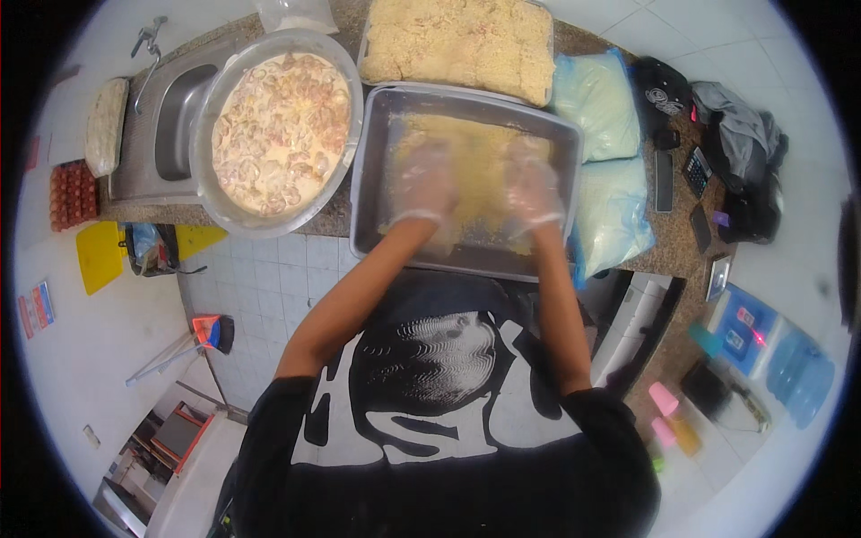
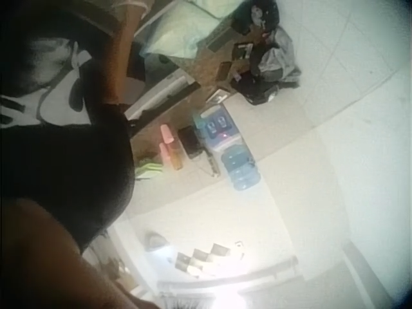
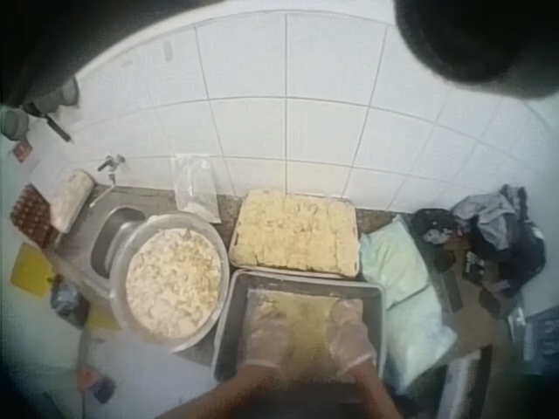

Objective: Breading pieces of meat by dipping them in a batter and then coating them with breadcrumbs.

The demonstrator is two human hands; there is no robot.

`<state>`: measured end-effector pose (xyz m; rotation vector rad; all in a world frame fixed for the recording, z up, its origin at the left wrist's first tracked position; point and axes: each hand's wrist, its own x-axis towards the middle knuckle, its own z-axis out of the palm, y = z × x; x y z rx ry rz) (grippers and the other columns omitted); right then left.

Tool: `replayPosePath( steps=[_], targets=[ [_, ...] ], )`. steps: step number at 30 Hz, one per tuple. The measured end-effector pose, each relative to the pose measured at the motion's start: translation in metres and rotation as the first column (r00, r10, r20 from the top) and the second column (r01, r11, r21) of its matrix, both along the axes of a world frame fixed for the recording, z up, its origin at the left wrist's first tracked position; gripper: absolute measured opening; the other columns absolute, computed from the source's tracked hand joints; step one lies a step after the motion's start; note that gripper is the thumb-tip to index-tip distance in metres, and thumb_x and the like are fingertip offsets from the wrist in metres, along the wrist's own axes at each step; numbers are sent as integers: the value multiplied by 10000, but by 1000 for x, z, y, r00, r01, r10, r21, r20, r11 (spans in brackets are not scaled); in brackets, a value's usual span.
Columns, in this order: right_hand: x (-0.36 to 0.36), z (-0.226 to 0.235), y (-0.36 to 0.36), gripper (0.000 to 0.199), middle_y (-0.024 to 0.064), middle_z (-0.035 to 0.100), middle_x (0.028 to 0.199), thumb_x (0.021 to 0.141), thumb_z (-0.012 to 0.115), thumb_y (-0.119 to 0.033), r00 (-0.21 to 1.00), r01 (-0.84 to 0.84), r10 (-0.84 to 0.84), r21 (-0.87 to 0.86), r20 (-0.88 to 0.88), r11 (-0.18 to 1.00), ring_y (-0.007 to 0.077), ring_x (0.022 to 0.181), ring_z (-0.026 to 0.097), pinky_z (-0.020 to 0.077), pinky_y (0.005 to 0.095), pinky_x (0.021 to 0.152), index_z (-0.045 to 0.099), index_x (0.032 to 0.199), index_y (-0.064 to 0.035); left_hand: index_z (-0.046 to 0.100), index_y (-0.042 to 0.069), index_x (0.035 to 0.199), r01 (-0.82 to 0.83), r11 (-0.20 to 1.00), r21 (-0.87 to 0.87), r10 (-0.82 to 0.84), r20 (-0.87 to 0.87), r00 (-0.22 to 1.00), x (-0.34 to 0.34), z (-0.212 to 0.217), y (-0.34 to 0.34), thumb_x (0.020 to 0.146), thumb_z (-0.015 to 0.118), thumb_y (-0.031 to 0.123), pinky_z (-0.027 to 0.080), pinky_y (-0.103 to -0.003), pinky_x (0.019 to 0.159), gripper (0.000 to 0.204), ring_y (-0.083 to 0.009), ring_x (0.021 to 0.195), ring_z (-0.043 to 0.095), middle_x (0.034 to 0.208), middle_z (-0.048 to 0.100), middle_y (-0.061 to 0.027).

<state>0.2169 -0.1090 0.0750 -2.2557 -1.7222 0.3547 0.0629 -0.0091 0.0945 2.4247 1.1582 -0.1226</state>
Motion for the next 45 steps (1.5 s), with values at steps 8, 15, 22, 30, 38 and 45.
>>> replayPosePath(
  steps=[8, 15, 22, 30, 38, 45],
  targets=[
    [8, 22, -36, 318, 224, 627, 994, 943, 470, -259, 826, 332, -254, 72, -503, 940, 392, 930, 596, 456, 422, 812, 587, 1129, -30, 528, 146, 1260, 494, 818, 296, -451, -205, 869, 53, -79, 21, 883, 469, 194, 331, -525, 968, 385, -300, 1250, 424, 1360, 466, -128],
    [-6, 15, -73, 307, 219, 633, 964, 953, 471, -283, 855, 449, -383, 130, -350, 884, 404, 913, 590, 454, 443, 775, 608, 1074, -35, 561, 178, 1215, 457, 880, 126, -465, 38, 885, 23, -123, -22, 891, 479, 188, 366, -499, 941, 334, -300, 1213, 459, 1318, 492, -141],
    [-5, -14, 34, 370, 155, 661, 1028, 899, 432, -282, 979, 72, -98, -145, -179, 987, 335, 973, 618, 450, 423, 919, 642, 1052, -19, 544, 30, 1176, 122, 945, 302, -229, 347, 909, -18, -40, -22, 830, 497, 92, 379, -464, 941, 355, -329, 1061, 514, 1111, 553, -187],
    [-20, -36, 116, 253, 166, 672, 903, 735, 585, -200, 898, -431, 380, -619, -222, 656, 288, 822, 667, 526, 389, 739, 697, 885, -30, 512, -26, 1063, -136, 962, 238, 9, 466, 885, -94, -40, -32, 728, 533, 42, 422, -468, 766, 343, -375, 876, 523, 960, 524, -196],
    [-35, 62, 48, 196, 211, 660, 878, 769, 544, -168, 988, -150, 151, -257, -17, 955, 337, 815, 653, 508, 408, 760, 680, 817, -37, 532, -3, 1040, -220, 975, -43, 216, 437, 873, -90, -2, -38, 753, 510, 31, 446, -488, 701, 291, -413, 764, 567, 840, 573, -212],
    [-2, -1, 93, 229, 233, 653, 841, 823, 499, -139, 998, -11, -1, -185, -67, 983, 379, 851, 635, 501, 423, 820, 669, 858, 11, 561, 5, 1030, -198, 965, -170, 226, 161, 961, -76, -2, -14, 768, 512, 78, 483, -463, 764, 276, -405, 887, 590, 901, 615, -243]
  ],
)
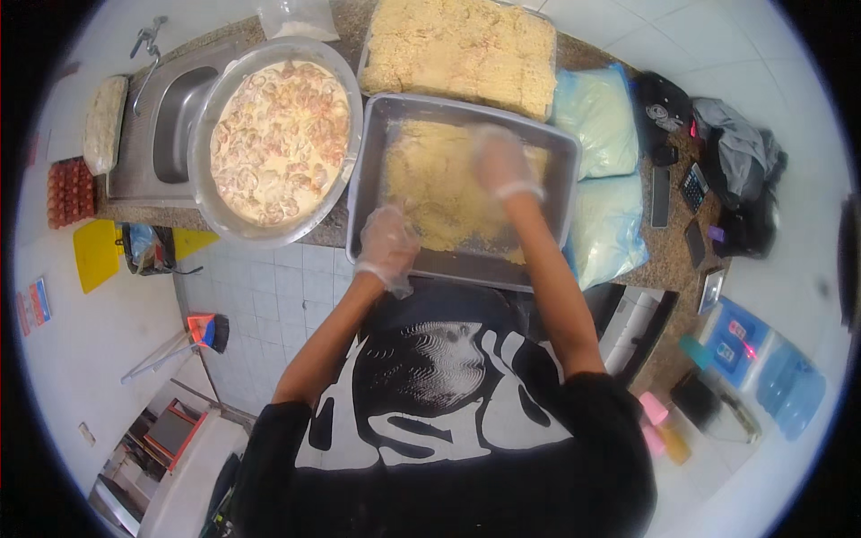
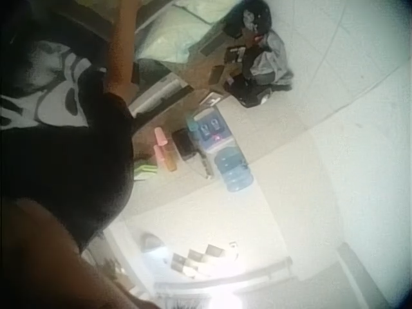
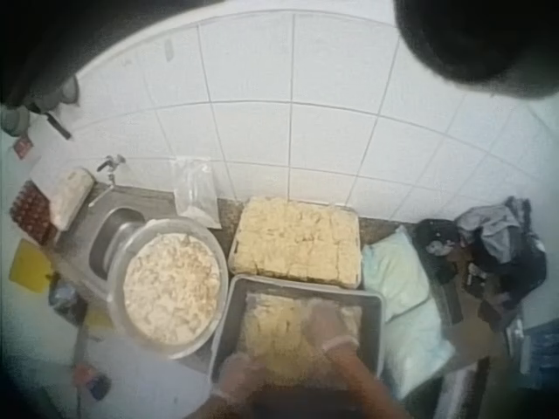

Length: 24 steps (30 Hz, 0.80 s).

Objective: Breading pieces of meat by dipping them in a batter and then coating them with breadcrumbs.

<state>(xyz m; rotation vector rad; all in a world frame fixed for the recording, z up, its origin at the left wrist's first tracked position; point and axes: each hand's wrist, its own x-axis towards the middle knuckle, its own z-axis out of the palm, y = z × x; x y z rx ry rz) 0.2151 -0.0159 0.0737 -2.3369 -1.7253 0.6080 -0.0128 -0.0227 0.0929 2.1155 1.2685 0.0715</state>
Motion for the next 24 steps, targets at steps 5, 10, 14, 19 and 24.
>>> replayPosePath(
  steps=[5, 10, 14, 19, 24],
  targets=[
    [-7, -9, 17, 240, 232, 655, 884, 827, 508, -128, 994, -108, 102, -147, -49, 983, 369, 890, 637, 501, 405, 842, 664, 888, 44, 578, -16, 1012, 208, 964, -166, -231, -136, 963, -3, -28, 15, 745, 551, 116, 467, -488, 790, 299, -419, 861, 598, 903, 612, -266],
    [-41, -29, -48, 220, 265, 637, 957, 802, 527, -92, 992, 26, -64, -312, -112, 950, 368, 940, 631, 505, 394, 833, 663, 906, 45, 627, -29, 962, 495, 792, -359, -599, -298, 743, 7, -36, -5, 766, 563, 185, 474, -471, 820, 297, -427, 895, 607, 917, 622, -282],
    [-49, -44, -71, 212, 270, 637, 943, 801, 529, -91, 981, 66, -117, -306, -153, 950, 375, 932, 628, 502, 404, 836, 663, 889, 47, 656, -33, 892, 171, 915, -365, -241, -156, 958, 11, -31, -12, 792, 564, 219, 480, -461, 838, 286, -441, 904, 612, 897, 634, -275],
    [-64, -40, -102, 208, 228, 639, 997, 779, 556, -103, 970, -86, -66, -583, -235, 808, 364, 941, 627, 494, 433, 831, 630, 899, 49, 656, -19, 913, 413, 825, -385, -531, -280, 800, 1, -99, -16, 796, 557, 235, 510, -431, 758, 297, -397, 860, 638, 883, 641, -253],
    [-41, -56, -100, 243, 241, 624, 989, 809, 545, -171, 857, -458, 321, -310, -404, 833, 361, 916, 611, 486, 434, 795, 615, 918, 35, 653, 11, 959, 774, 470, -424, -880, -152, 451, 31, -98, 7, 796, 550, 224, 512, -412, 657, 287, -354, 781, 652, 846, 648, -227]
  ],
)
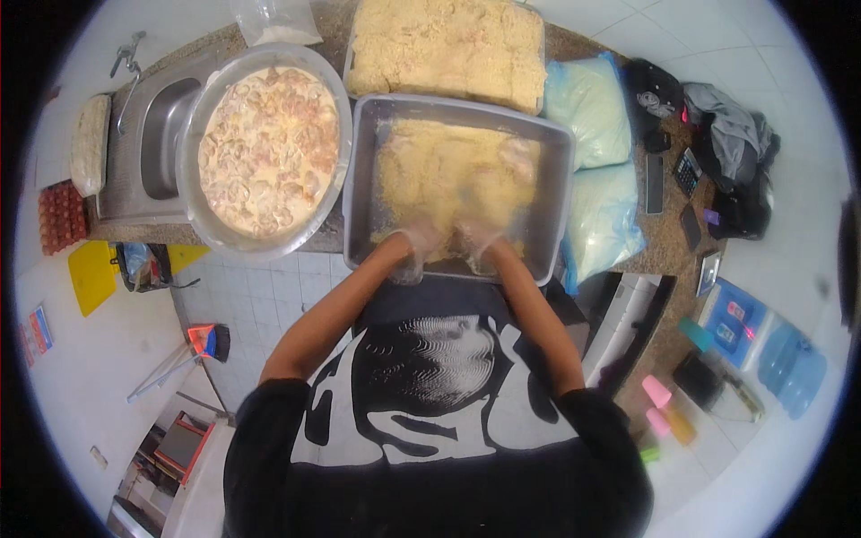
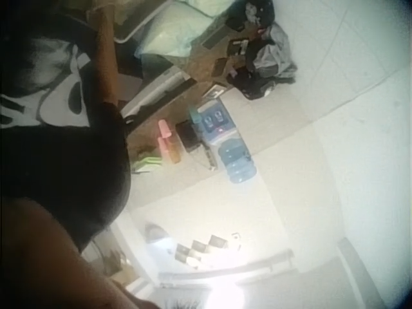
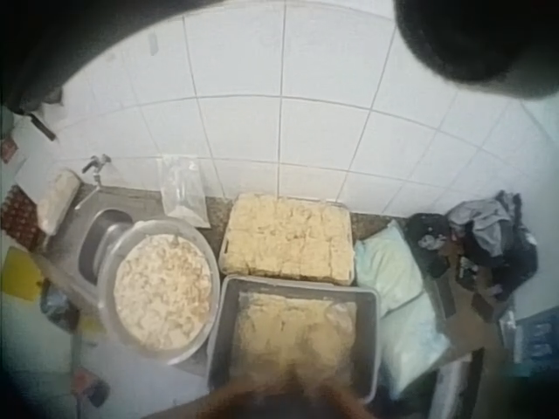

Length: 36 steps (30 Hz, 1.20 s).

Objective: Breading pieces of meat by dipping them in a batter and then coating them with breadcrumbs.

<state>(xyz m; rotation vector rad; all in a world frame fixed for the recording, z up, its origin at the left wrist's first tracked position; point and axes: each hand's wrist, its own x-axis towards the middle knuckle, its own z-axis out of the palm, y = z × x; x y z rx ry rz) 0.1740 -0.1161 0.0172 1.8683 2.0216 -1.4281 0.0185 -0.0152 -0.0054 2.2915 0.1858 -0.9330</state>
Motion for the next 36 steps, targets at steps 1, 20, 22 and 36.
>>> replayPosePath(
  steps=[1, 20, 22, 36],
  targets=[
    [7, -6, 3, 238, 240, 622, 978, 813, 547, -178, 987, 162, -161, 62, -20, 985, 361, 900, 605, 482, 434, 780, 616, 915, 26, 646, 17, 976, -404, 911, -83, 407, 16, 913, -6, 12, 7, 796, 547, 210, 503, -416, 687, 282, -358, 803, 641, 871, 642, -230],
    [-28, -28, 87, 463, 122, 540, 1226, 858, 523, -244, 913, -214, -13, 507, 407, 835, 272, 1167, 481, 330, 458, 1012, 478, 1318, -210, 489, 38, 1228, -876, 285, -389, 933, 322, 161, -85, 51, 6, 779, 412, -48, 460, -331, 812, 464, -242, 879, 607, 999, 627, -125],
    [-38, -36, 85, 419, 113, 545, 1175, 868, 523, -257, 892, -261, -86, 660, 444, 704, 282, 1123, 491, 328, 475, 1006, 510, 1285, -227, 477, 37, 1236, -903, 315, -292, 893, 413, 178, -90, 37, -2, 776, 413, -45, 461, -339, 823, 471, -260, 898, 607, 1006, 627, -130],
    [38, 8, 109, 402, 164, 635, 858, 877, 558, -361, 952, 115, -182, 259, 248, 959, 320, 829, 614, 492, 435, 804, 570, 1071, -9, 536, 9, 1101, -844, 323, -429, 925, 330, 187, -82, 67, 10, 802, 561, 40, 449, -291, 785, 302, -192, 878, 575, 917, 612, -83]
  ],
)
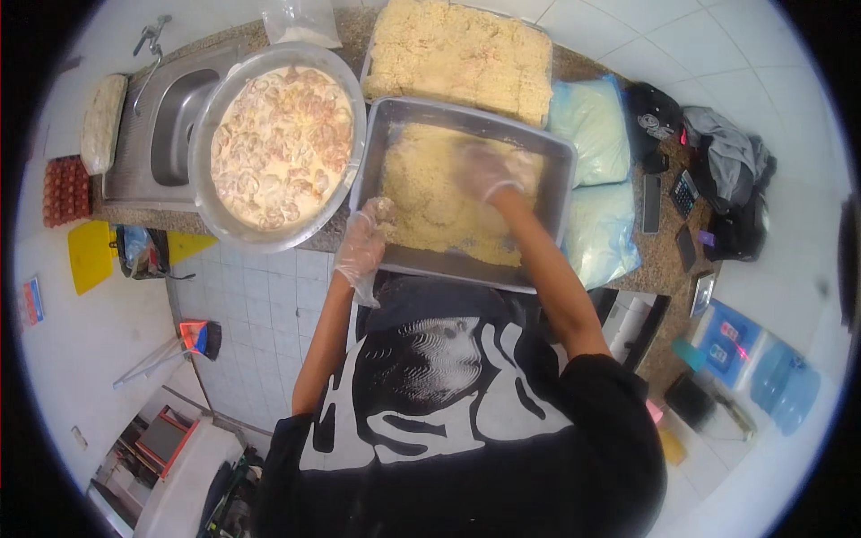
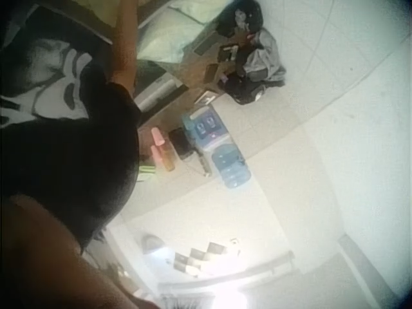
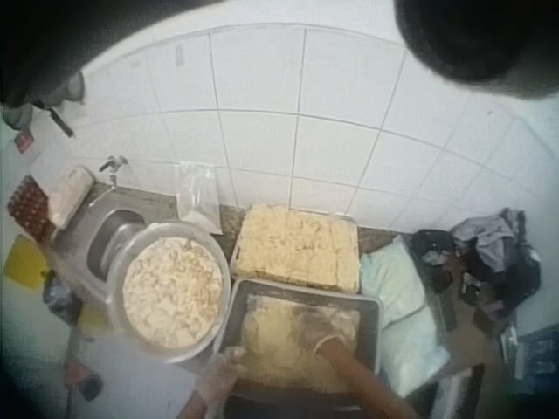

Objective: Breading pieces of meat by dipping them in a batter and then coating them with breadcrumbs.

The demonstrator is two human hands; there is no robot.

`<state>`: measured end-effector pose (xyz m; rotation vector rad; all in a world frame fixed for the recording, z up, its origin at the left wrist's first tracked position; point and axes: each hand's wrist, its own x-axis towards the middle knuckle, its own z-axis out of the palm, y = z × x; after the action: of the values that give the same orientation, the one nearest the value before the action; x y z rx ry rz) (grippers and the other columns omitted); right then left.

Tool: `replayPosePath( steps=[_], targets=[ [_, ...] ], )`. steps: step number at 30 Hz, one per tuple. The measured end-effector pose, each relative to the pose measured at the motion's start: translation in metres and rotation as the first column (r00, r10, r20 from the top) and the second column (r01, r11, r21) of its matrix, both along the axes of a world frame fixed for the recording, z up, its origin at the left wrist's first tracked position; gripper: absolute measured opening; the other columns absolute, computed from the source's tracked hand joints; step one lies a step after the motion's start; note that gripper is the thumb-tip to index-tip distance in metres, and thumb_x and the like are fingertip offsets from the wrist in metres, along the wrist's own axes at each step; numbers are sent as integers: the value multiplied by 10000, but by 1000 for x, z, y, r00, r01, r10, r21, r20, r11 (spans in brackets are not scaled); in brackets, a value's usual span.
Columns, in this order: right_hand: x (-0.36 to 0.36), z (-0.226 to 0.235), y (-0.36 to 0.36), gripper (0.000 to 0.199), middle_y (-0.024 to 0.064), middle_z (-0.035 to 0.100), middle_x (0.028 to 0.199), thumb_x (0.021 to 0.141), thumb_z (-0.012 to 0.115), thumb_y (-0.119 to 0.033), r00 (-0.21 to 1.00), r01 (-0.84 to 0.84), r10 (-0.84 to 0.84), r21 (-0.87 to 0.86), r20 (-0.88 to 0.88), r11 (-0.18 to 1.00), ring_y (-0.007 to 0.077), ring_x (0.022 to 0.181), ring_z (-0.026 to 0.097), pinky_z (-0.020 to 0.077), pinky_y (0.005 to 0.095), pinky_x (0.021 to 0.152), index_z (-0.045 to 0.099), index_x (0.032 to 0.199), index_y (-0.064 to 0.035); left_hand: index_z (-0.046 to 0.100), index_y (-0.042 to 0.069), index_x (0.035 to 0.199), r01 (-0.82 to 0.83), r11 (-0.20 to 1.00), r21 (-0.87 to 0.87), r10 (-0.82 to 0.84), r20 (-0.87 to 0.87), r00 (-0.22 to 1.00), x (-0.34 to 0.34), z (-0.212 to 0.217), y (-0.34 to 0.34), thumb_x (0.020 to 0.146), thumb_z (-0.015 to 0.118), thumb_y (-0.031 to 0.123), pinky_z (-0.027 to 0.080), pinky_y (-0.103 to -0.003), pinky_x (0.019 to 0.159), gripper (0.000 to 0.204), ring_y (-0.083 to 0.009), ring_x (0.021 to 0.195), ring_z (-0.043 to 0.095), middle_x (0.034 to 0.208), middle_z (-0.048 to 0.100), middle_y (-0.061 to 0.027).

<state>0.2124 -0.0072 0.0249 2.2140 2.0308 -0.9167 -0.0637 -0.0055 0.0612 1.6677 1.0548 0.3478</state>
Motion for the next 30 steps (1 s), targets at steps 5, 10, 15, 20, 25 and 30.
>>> replayPosePath(
  steps=[5, 10, 15, 20, 25, 30],
  targets=[
    [-13, 16, -37, 471, 183, 613, 1114, 789, 652, -319, 999, 8, -12, -84, -43, 996, 338, 1042, 572, 447, 419, 900, 585, 1163, -41, 547, 1, 1058, 12, 995, -96, -2, 101, 995, 4, -1, 0, 805, 556, 59, 441, -292, 741, 260, -176, 803, 541, 874, 588, -80],
    [-17, 29, -94, 409, 150, 614, 875, 807, 660, -349, 952, 140, -38, 320, -305, 937, 298, 777, 607, 500, 413, 755, 582, 1066, -42, 551, -12, 1080, -44, 998, 39, 44, 13, 999, 10, 14, -3, 789, 581, 65, 451, -312, 761, 303, -193, 797, 559, 858, 600, -104],
    [0, 18, -114, 383, 110, 610, 966, 793, 703, -271, 895, 223, -68, 311, -440, 924, 264, 793, 613, 502, 375, 780, 606, 1108, -77, 571, -14, 1074, -36, 998, -43, 33, -78, 996, 13, 15, -1, 779, 594, 68, 464, -339, 782, 307, -262, 824, 601, 871, 630, -158],
    [31, 125, -52, 293, 100, 664, 1019, 774, 719, -187, 969, 181, -15, 664, -248, 726, 235, 879, 643, 515, 346, 792, 650, 1044, -94, 588, -21, 1041, -52, 999, -2, 52, 1, 999, 14, 10, 1, 772, 600, 75, 474, -368, 789, 286, -322, 868, 634, 906, 652, -209],
    [51, 190, 33, 334, 114, 668, 1019, 765, 731, -159, 974, 226, -197, 490, -112, 842, 221, 902, 652, 512, 309, 779, 642, 1077, -78, 570, -32, 1052, -82, 995, -65, 86, 60, 995, 12, 5, -1, 799, 584, 88, 465, -360, 813, 282, -330, 899, 616, 954, 636, -208],
    [95, 144, 113, 484, 133, 641, 836, 811, 652, -442, 963, 67, 77, 504, -260, 861, 251, 781, 621, 503, 393, 790, 580, 1167, -122, 547, -23, 1093, -137, 991, -9, 136, -17, 991, 14, 22, -6, 821, 563, 88, 454, -365, 803, 294, -316, 864, 592, 926, 613, -201]
  ],
)
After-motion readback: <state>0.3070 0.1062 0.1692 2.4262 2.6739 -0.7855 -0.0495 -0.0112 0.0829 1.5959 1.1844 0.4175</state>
